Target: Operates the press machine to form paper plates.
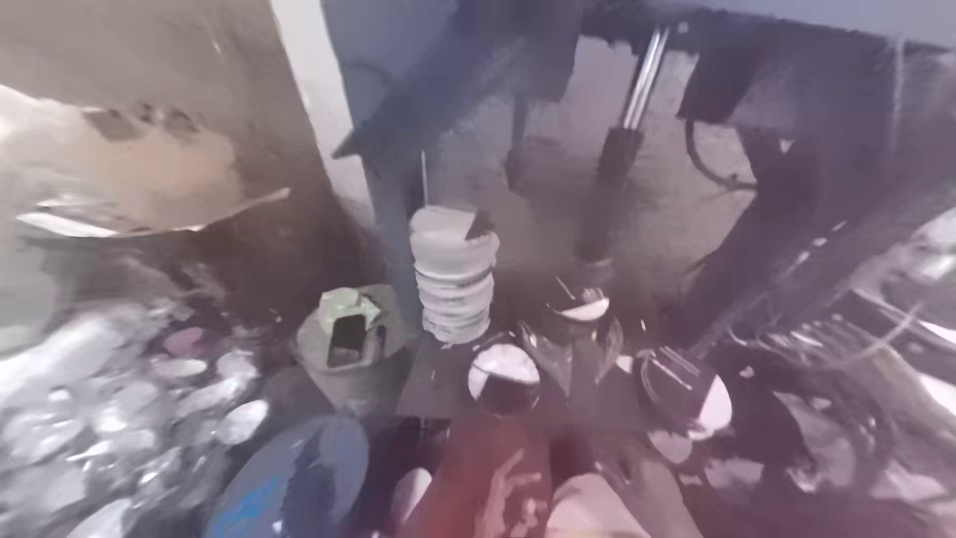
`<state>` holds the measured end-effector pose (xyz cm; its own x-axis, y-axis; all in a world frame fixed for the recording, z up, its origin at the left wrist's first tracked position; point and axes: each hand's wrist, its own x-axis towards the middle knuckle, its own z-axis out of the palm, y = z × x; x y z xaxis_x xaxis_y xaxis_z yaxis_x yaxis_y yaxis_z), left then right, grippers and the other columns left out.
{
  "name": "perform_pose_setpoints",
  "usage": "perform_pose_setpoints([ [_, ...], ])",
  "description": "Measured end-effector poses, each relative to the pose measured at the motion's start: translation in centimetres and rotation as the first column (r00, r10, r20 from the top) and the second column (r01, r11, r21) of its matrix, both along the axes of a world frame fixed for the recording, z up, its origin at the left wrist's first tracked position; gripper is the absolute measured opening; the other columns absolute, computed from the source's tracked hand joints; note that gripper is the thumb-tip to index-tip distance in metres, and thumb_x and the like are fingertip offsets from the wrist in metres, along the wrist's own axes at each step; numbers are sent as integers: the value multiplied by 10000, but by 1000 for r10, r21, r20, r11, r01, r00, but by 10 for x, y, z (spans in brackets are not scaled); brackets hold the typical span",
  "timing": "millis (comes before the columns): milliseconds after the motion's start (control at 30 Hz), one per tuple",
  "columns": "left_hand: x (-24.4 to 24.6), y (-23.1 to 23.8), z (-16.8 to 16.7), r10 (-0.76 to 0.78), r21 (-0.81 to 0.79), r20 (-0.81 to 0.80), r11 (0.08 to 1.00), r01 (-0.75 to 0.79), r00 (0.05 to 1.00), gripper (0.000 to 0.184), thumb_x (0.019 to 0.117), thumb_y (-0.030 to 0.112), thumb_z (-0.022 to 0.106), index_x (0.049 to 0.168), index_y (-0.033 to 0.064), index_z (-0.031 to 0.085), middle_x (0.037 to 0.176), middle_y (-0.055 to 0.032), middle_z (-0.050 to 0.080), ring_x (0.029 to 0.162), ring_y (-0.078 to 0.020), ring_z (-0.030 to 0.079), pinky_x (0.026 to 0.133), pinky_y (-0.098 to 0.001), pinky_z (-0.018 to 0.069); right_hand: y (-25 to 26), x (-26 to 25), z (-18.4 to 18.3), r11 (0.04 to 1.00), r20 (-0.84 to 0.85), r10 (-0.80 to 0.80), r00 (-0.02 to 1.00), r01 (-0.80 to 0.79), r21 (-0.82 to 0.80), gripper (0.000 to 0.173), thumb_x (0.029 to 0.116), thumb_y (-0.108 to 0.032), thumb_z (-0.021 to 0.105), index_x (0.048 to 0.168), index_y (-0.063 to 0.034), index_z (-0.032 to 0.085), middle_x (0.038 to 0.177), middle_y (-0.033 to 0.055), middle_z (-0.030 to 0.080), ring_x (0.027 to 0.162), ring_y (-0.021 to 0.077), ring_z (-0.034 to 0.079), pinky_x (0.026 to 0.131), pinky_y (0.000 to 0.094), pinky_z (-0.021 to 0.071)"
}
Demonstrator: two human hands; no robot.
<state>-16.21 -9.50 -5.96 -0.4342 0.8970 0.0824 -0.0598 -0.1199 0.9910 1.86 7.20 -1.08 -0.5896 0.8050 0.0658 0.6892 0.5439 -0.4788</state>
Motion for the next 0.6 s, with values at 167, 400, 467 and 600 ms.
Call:
perform_pose_setpoints([
  [167,2,1,-5,9,3,-21,1000,-8,1000,501,974,32,529,1429,-123,388,1231,-150,685,972,-181,729,843,-350,612,-36,40,-7,969,374,-20,927,110,-221,675,975,-373,655,1516,-18,463,1593,220,402,1492,456,320,1201,620,253],
  [400,1,-2,-4,7,47,-216,999,3,976,480,987,98,582,1398,-116,458,1253,-169,675,1073,-197,705,925,-347,589,-52,56,-51,982,-331,-176,927,188,5,493,825,-158,812,1225,86,660,1109,281,696,1025,453,678,902,616,533],
  [467,6,-5,3,-27,-17,-249,1000,24,968,464,974,79,589,1390,-100,489,1261,-174,673,1093,-201,699,943,-339,579,-52,54,-64,969,-265,-197,944,229,95,469,827,-177,803,1209,73,692,1106,289,704,1037,496,668,890,658,515],
  [600,11,-8,11,-94,-106,-344,992,61,934,389,977,73,590,1327,-95,566,1280,-195,666,1111,-226,697,967,-361,566,-53,55,-70,963,-103,-235,967,246,109,424,862,-172,775,1230,27,709,1238,271,671,1206,546,566,921,731,435],
])
